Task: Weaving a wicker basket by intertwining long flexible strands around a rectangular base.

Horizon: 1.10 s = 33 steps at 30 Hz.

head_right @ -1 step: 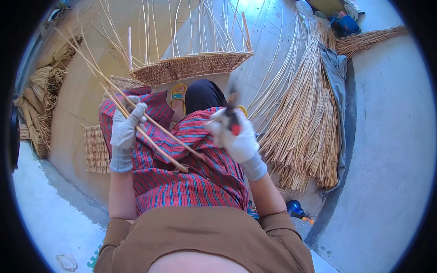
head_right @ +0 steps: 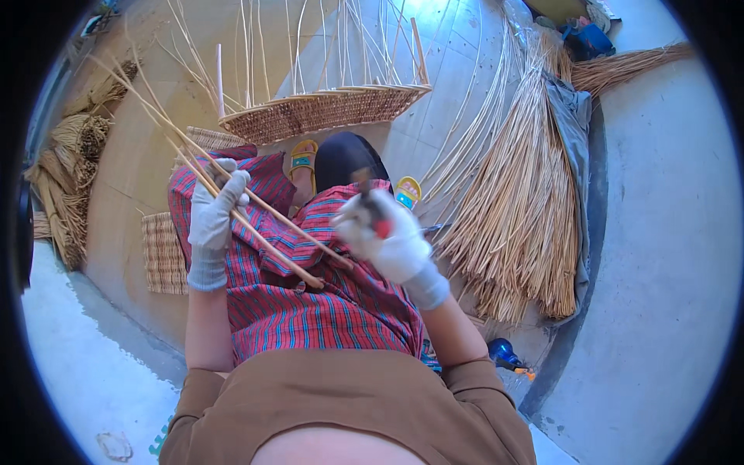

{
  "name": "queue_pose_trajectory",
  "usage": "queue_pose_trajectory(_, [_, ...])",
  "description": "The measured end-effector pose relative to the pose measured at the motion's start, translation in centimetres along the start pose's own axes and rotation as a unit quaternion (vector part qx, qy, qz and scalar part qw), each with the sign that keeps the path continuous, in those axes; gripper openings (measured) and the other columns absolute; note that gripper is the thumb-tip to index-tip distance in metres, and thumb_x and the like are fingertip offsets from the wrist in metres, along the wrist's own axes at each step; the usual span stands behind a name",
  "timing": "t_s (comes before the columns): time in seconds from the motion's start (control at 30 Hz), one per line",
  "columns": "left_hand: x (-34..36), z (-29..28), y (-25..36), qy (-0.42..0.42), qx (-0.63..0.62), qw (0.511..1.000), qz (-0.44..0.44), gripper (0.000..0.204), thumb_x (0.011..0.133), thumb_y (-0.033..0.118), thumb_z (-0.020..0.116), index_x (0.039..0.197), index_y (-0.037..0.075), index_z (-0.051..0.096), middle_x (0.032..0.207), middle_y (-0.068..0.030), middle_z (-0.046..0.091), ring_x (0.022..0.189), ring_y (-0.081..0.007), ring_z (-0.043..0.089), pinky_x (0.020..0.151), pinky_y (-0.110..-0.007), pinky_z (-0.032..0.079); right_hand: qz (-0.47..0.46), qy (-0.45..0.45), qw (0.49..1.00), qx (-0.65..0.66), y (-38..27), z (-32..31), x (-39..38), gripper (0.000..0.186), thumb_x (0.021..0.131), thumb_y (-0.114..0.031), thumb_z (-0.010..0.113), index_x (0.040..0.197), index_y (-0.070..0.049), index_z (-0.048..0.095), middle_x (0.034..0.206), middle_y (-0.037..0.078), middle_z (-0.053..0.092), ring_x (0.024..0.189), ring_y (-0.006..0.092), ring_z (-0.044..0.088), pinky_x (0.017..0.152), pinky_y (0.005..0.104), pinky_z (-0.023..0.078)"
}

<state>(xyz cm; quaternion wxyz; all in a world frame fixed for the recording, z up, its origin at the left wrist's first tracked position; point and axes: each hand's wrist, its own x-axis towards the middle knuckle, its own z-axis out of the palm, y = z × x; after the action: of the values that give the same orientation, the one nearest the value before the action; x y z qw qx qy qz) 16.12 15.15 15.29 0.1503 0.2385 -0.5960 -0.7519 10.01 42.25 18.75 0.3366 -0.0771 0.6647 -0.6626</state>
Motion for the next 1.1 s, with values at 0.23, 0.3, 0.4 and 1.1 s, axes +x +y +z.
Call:
queue_pose_trajectory(0.23, [-0.2,0.6,0.0,0.094,0.077,0.992,0.037,0.027,0.088,0.013,0.073,0.109,0.008,0.056,0.086,0.0005,0.059,0.065,-0.0055,0.056,0.053,-0.02,0.049,0.022,-0.166,0.964,-0.205,2.1,4.6,0.5,0.032,0.083,-0.023,0.076,0.104,-0.007,0.058,0.09,0.012,0.068,0.088,0.0277,0.07,0.08,0.0358,0.052])
queue_pose_trajectory(0.3, [-0.3,0.0,0.0,0.107,0.062,0.989,0.076,0.027,0.088,0.012,0.073,0.109,0.008,0.057,0.09,-0.0002,0.06,0.071,-0.0064,0.058,0.058,-0.021,0.05,-0.039,-0.1,0.976,-0.192,2.4,4.8,0.8,0.025,0.086,-0.016,0.073,0.104,-0.006,0.058,0.091,0.011,0.07,0.086,0.0255,0.07,0.079,0.0342,0.053])
queue_pose_trajectory(0.4, [0.0,-0.4,-0.4,0.115,0.084,0.986,0.084,0.024,0.089,0.011,0.072,0.107,0.008,0.057,0.089,-0.0003,0.06,0.074,-0.007,0.059,0.062,-0.022,0.052,-0.06,0.009,0.969,-0.241,2.7,5.2,0.4,0.027,0.086,-0.008,0.073,0.108,-0.003,0.058,0.087,0.005,0.07,0.083,0.012,0.068,0.08,0.0282,0.053])
queue_pose_trajectory(1.1, [-0.6,0.6,-2.4,0.104,0.044,0.989,0.098,0.023,0.092,0.009,0.068,0.11,0.008,0.055,0.09,-0.0001,0.058,0.075,-0.0067,0.058,0.06,-0.022,0.052,-0.152,-0.024,0.988,-0.004,2.7,9.9,2.5,0.02,0.089,-0.005,0.067,0.106,-0.004,0.056,0.084,0.001,0.064,0.076,0.0119,0.064,0.072,0.0292,0.052])
